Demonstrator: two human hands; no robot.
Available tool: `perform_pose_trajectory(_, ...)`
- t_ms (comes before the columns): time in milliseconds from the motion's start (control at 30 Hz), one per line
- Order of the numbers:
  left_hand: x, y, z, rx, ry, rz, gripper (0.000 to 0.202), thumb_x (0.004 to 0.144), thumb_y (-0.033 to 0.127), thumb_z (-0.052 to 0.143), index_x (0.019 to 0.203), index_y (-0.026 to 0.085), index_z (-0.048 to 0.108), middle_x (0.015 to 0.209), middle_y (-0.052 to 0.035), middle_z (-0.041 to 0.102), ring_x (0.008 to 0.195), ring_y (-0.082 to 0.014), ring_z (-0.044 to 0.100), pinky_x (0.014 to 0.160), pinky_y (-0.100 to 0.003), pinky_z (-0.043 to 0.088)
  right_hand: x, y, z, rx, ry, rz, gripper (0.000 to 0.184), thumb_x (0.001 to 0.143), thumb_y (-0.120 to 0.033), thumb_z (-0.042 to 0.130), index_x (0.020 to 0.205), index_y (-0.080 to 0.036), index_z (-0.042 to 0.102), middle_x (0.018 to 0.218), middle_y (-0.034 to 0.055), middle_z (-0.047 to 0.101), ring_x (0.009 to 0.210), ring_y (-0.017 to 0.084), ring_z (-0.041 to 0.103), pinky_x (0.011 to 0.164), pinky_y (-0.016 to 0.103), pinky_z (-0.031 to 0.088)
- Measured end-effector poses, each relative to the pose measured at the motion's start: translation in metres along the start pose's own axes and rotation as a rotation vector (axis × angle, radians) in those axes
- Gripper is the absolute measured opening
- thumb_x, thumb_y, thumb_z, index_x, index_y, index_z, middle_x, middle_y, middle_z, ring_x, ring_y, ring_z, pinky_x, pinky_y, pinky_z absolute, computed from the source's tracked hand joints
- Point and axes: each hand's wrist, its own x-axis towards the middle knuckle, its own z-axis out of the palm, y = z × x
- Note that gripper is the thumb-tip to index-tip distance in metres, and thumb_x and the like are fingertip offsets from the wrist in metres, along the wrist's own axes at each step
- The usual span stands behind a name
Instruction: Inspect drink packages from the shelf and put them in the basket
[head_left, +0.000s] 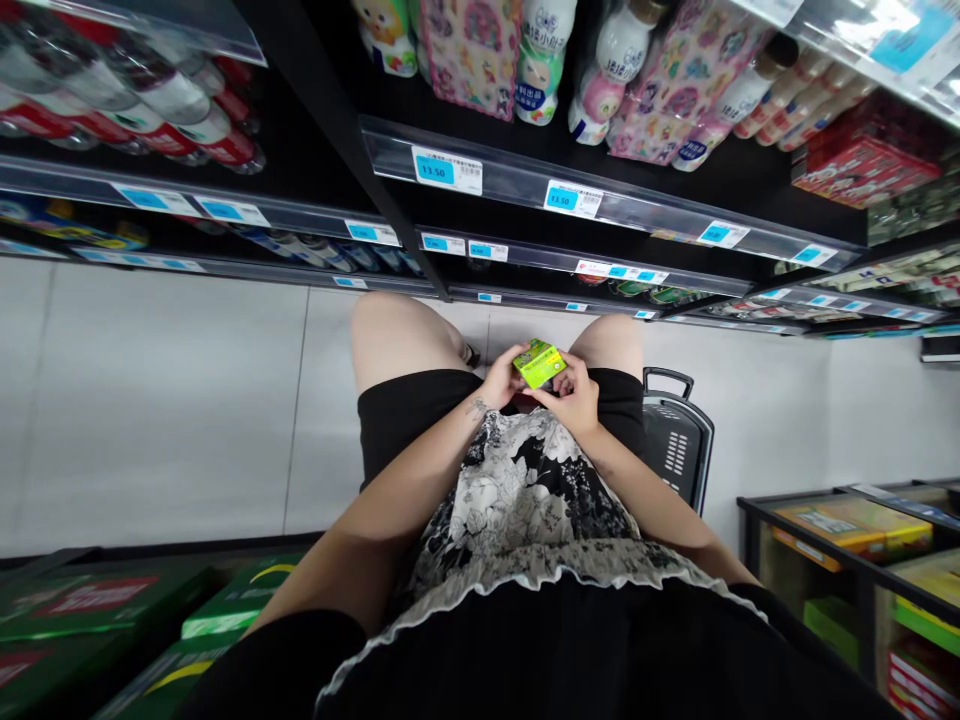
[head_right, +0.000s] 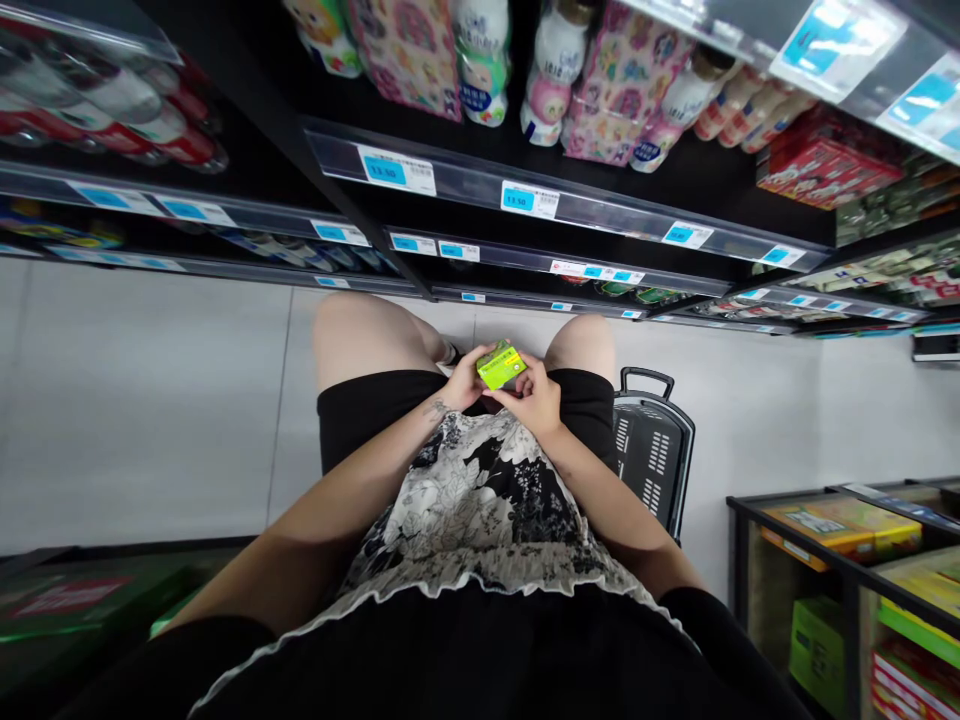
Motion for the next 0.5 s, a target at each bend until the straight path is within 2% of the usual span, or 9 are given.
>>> perform_pose_trajectory(200,0.003,0.000,0.000,-0.012,0.010,0.020,0.022,0.085,0.025,0.073,0.102,0.011,0.073,0.090,-0.0068,0.075,0.082,-0.0208,0.073,0.074,-0.026,0.058,0.001,-0.002,-0.001,-0.013,-0.017,0.049,0.070,0.071,-0.058,0.085,0.124,-0.018,0.060,0.065,-0.0077,0.055,0.051,0.011,0.047,0.052,0.025,0.042)
perform_pose_trajectory(367,0.006,-0.003,-0.004,0.000,-0.022,0.047,0.023,0.085,0.026,0.070,0.103,0.011,0.073,0.093,-0.0076,0.075,0.084,-0.0204,0.072,0.074,-0.026,0.057,0.001,0.000,-0.001,0.037,-0.009,-0.003,0.070,0.072,-0.055,0.086,0.124,-0.018,0.059,0.065,-0.0075,0.054,0.051,0.012,0.048,0.052,0.024,0.042)
perform_pose_trajectory(500,0.008,-0.005,-0.007,-0.021,-0.013,0.120,0.029,0.082,0.025,0.071,0.108,0.013,0.072,0.098,-0.0053,0.074,0.081,-0.0162,0.069,0.064,-0.021,0.051,0.003,0.010,0.001,0.083,-0.071,0.047,0.079,0.072,-0.055,0.086,0.132,-0.019,0.052,0.076,-0.0039,0.064,0.054,0.014,0.057,0.053,0.024,0.046)
